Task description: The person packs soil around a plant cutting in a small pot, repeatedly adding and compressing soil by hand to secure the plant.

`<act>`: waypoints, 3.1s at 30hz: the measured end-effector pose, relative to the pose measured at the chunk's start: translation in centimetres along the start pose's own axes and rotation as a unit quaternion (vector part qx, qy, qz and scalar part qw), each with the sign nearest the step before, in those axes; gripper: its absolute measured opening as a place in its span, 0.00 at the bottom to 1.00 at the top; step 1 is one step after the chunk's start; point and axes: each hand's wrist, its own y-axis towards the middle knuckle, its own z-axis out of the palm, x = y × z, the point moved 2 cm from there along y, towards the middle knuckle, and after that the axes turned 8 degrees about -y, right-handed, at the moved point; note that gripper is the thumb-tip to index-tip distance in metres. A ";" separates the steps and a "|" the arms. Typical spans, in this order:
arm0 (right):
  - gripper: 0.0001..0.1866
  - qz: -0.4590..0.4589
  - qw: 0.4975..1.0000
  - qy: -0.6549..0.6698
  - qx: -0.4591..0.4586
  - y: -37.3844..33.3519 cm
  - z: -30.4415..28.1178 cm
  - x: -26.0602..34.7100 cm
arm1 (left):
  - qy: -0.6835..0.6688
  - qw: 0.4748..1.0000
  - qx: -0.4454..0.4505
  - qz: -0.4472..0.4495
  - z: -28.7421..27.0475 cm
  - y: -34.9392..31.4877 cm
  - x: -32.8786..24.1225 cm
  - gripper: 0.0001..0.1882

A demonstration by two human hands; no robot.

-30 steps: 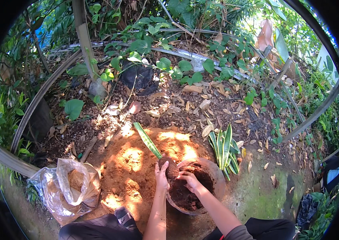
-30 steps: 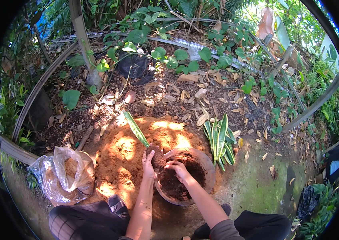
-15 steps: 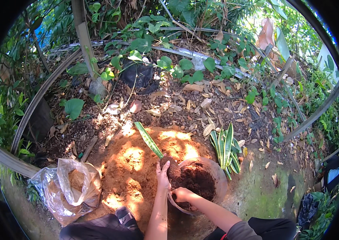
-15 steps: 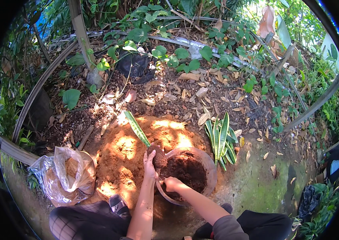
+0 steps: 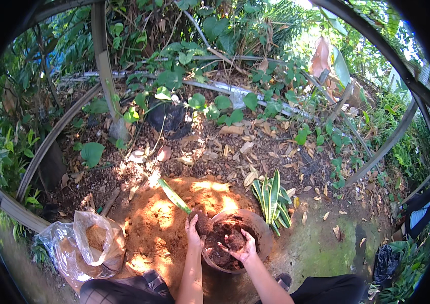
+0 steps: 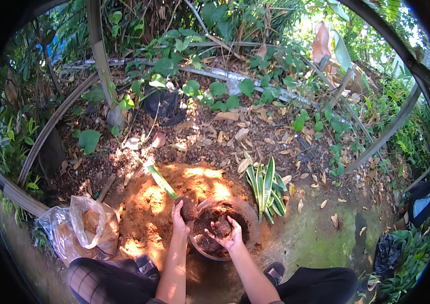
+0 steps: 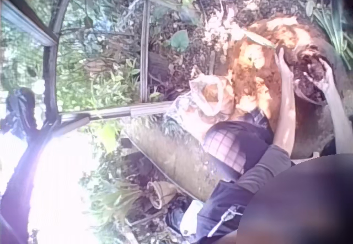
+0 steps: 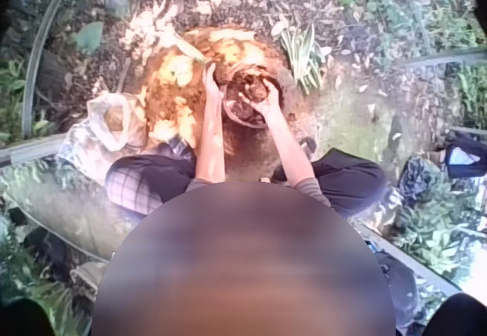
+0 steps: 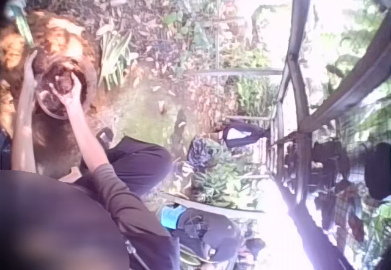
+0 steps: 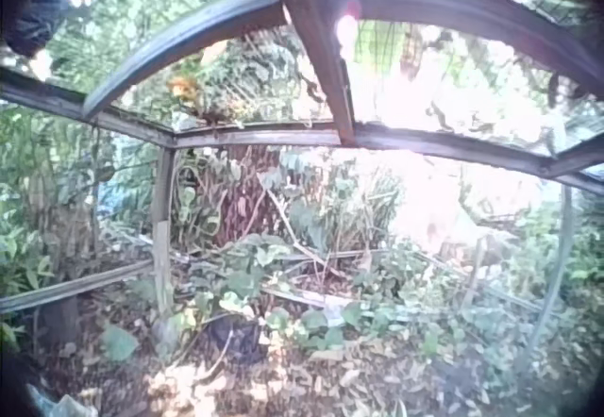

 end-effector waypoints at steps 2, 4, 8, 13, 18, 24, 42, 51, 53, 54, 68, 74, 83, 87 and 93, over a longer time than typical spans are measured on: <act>0.22 -0.011 0.997 0.073 -0.018 -0.3 -1.0 -0.6 | 0.006 1.000 -0.010 0.004 0.3 -0.9 -0.3 0.21; 0.24 0.025 0.997 0.062 0.032 -0.6 -1.4 -1.0 | 0.016 1.000 -0.005 0.005 0.8 -1.8 -0.5 0.20; 0.15 -0.003 0.994 -0.105 -0.006 -1.6 -1.0 -0.4 | 0.021 0.999 0.020 -0.029 3.0 -3.6 -0.9 0.19; 0.13 -0.063 0.946 -0.318 -0.008 -5.4 3.5 1.2 | -0.073 0.988 0.028 -0.133 8.3 -6.4 -3.1 0.14; 0.16 -0.044 0.940 -0.336 0.034 -9.3 9.4 2.5 | -0.021 0.993 -0.016 -0.111 15.2 -9.8 -6.8 0.11; 0.28 -0.067 0.922 -0.377 0.050 -12.9 12.5 2.8 | 0.059 0.991 -0.032 -0.119 17.4 -11.1 -8.1 0.12; 0.26 -0.074 0.937 -0.269 0.210 -9.7 8.5 4.5 | 0.020 0.982 0.004 -0.190 13.2 -8.8 -4.7 0.11; 0.22 -0.069 0.971 -0.228 -0.005 -8.8 7.6 4.3 | -0.005 0.979 -0.019 -0.201 12.9 -8.3 -3.8 0.13; 0.20 -0.069 0.969 -0.236 -0.008 -8.8 7.9 4.2 | 0.010 0.980 -0.018 -0.198 12.8 -8.4 -3.9 0.13; 0.20 -0.066 0.968 -0.242 -0.018 -8.9 8.1 4.2 | 0.008 0.980 -0.018 -0.198 12.7 -8.5 -3.9 0.13; 0.21 -0.071 0.939 -0.337 0.023 -9.8 9.7 3.0 | -0.067 0.970 0.038 -0.229 12.1 -8.3 -4.3 0.16; 0.26 -0.031 0.949 -0.309 0.052 -9.7 9.3 3.4 | -0.073 0.972 0.027 -0.220 12.1 -8.2 -4.5 0.14; 0.40 -0.049 0.931 -0.330 0.151 -10.3 9.7 3.1 | -0.081 0.970 0.048 -0.223 12.2 -8.3 -4.9 0.13; 0.40 -0.070 0.922 -0.360 0.126 -9.8 9.4 3.0 | -0.075 0.970 0.036 -0.229 12.2 -8.3 -5.0 0.14; 0.39 -0.049 0.950 -0.284 0.117 -9.8 9.8 3.2 | -0.076 0.972 0.013 -0.223 12.0 -8.1 -4.9 0.15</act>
